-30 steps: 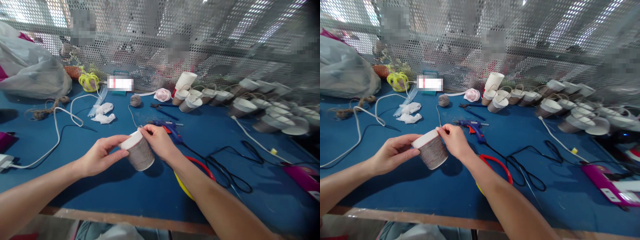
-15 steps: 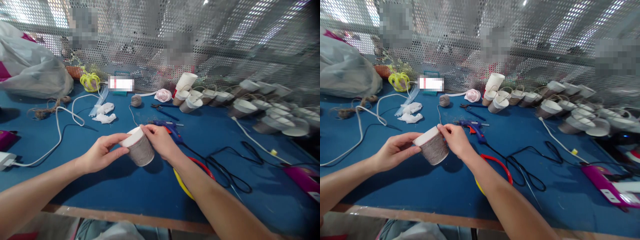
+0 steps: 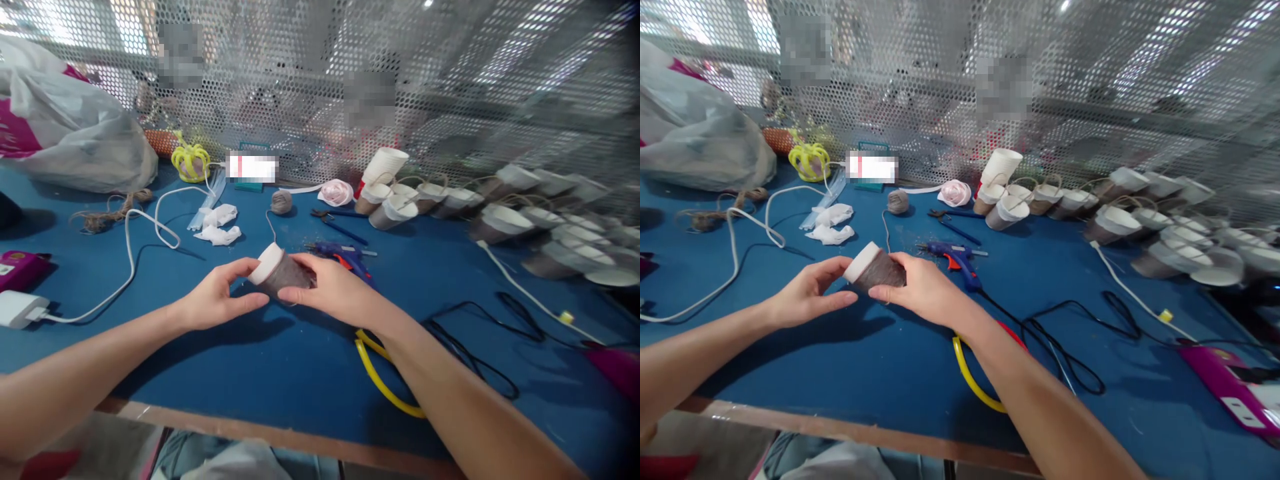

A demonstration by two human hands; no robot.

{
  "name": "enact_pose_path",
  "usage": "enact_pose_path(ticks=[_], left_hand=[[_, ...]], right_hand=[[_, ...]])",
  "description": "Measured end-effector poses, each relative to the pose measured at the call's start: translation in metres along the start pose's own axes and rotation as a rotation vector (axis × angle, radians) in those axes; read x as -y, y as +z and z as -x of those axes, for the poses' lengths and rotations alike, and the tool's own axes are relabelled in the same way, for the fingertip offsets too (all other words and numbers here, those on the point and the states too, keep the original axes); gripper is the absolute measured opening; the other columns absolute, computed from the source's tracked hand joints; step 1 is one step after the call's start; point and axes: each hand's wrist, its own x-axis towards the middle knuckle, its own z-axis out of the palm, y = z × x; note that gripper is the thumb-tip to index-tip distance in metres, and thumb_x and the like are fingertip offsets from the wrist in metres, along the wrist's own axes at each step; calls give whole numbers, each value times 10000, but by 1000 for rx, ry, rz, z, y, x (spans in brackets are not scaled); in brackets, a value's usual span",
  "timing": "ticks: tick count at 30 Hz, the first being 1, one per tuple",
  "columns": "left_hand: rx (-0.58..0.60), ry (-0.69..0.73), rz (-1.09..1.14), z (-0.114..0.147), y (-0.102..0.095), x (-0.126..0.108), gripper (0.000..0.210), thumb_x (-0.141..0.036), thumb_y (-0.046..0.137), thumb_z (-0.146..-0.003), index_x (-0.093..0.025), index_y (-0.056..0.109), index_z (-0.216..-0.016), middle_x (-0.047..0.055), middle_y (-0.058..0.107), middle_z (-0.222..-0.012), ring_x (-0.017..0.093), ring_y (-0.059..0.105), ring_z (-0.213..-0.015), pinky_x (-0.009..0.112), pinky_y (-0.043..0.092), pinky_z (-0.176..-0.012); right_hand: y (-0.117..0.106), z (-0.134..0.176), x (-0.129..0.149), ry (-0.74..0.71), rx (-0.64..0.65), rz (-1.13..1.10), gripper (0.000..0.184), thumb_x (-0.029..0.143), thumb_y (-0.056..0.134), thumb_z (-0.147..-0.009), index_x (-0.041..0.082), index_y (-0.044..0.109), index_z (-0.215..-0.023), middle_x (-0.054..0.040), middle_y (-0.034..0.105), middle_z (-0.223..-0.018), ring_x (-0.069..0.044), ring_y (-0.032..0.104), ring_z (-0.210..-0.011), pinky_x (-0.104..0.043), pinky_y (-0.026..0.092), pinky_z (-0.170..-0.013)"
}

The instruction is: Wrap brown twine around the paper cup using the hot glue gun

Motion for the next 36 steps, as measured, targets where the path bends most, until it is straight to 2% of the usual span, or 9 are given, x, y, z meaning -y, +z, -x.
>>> enact_pose_path(ticks=[5, 9, 13, 18, 21, 25, 30, 33, 36], left_hand=[[-40, -142, 137, 0, 4, -5, 187, -281, 581, -763, -120, 557, -854, 31, 587, -815, 129, 524, -754, 247, 411, -740], [-68, -196, 162, 0, 7, -7, 182, -301, 587, -744, -125, 544, -760, -5, 542, -701, 104, 482, -658, 215, 385, -646], [-83, -196, 132, 0, 8, -7, 164, -289, 573, -742, -128, 543, -737, -12, 529, -686, 102, 467, -652, 209, 377, -635], [-84, -202, 106, 2, 8, -6, 142, -268, 547, -748, -128, 535, -726, -13, 509, -671, 101, 448, -643, 210, 366, -622], [-38, -197, 85, 3, 9, -7, 157, -282, 538, -758, -126, 535, -744, -11, 504, -673, 103, 441, -639, 217, 365, -620], [77, -157, 32, 6, 12, -11, 157, -273, 506, -782, -123, 528, -743, -13, 478, -667, 98, 417, -629, 218, 363, -617], [185, -114, 27, 8, 15, -14, 104, -220, 497, -780, -126, 517, -740, 14, 524, -736, 118, 456, -691, 245, 395, -692], [229, -87, 40, 8, 15, -13, 123, -226, 500, -785, -130, 511, -708, 22, 543, -731, 138, 494, -741, 268, 403, -744], [242, -85, 46, 7, 15, -11, 135, -233, 504, -791, -127, 522, -709, 19, 536, -700, 157, 512, -797, 282, 398, -784]], right_hand=[[14, 10, 0, -102, -160, 278, 569, 387, 672, -661, 176, 513, -1164, -106, 591, -1103, -251, 563, -973, -390, 428, -832], [20, 14, -1, -96, -157, 331, 571, 400, 654, -677, 187, 496, -1182, -106, 577, -1105, -267, 548, -994, -408, 432, -832], [24, 16, 1, -103, -159, 351, 575, 384, 653, -684, 210, 475, -1203, -106, 573, -1099, -278, 541, -1008, -419, 438, -834], [25, 16, 2, -114, -172, 396, 605, 383, 665, -676, 165, 475, -1207, -126, 569, -1107, -292, 518, -1047, -430, 421, -873], [22, 15, 0, -146, -142, 256, 559, 477, 597, -719, 158, 511, -1170, -128, 569, -1131, -274, 507, -1070, -420, 398, -906], [17, 10, -3, -81, -27, -106, 561, 567, 336, -832, 148, 536, -1148, -121, 576, -1166, -225, 525, -1072, -388, 386, -927], [9, -1, 6, -14, 43, -493, 616, 619, 243, -827, 174, 612, -1039, -79, 612, -1139, -201, 532, -1081, -352, 381, -937], [7, -14, 20, -78, 111, -524, 593, 583, 241, -850, 161, 639, -970, -76, 645, -1075, -182, 544, -1061, -326, 391, -915], [10, -31, 31, -152, 115, -409, 390, 426, 374, -876, 141, 634, -928, -68, 669, -1005, -154, 582, -978, -280, 425, -843]])
